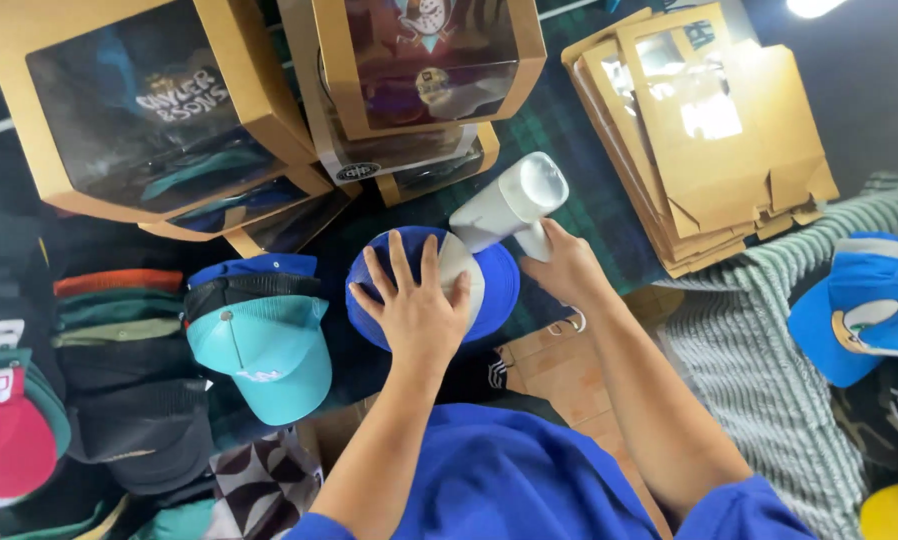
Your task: The person is cleaning and steaming various baseball caps to remove lint and restore their shape using a brush and a handheld steamer.
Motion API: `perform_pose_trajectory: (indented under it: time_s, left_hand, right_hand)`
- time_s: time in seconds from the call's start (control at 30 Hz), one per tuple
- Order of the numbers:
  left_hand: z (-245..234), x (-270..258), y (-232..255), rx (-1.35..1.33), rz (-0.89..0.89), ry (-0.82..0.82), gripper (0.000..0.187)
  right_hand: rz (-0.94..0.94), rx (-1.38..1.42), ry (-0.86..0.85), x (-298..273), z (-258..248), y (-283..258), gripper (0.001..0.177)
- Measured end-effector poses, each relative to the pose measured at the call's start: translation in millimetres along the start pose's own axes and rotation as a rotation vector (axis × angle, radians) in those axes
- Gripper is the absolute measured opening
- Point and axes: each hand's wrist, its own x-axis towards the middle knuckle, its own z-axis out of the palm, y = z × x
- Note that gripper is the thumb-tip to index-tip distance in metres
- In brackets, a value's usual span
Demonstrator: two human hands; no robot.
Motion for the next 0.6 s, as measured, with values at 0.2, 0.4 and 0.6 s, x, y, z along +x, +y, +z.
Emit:
perform_pose_trajectory:
  time_s: [0.2, 0.4, 0.6]
  left_hand:
    - [-3.9, 3.6, -0.1, 0.02, 0.127, 0.118, 0.051]
    - [5.2, 22.6, -31.8, 0.006, 0.495, -0.054, 0.056]
    - [-2.5, 1.9, -9.8, 0.11, 0.188, 0.124, 0.047]
  right_hand:
    - [0.042, 0.129, -0.175, -1.4, -44.8, 24.4, 0.064]
    - [0.043, 0.442, -0.233, 35.9, -5.4, 60.7, 0.051]
    - [0.027, 0.586, -0.33, 26.0, -17.5, 67.9, 0.028]
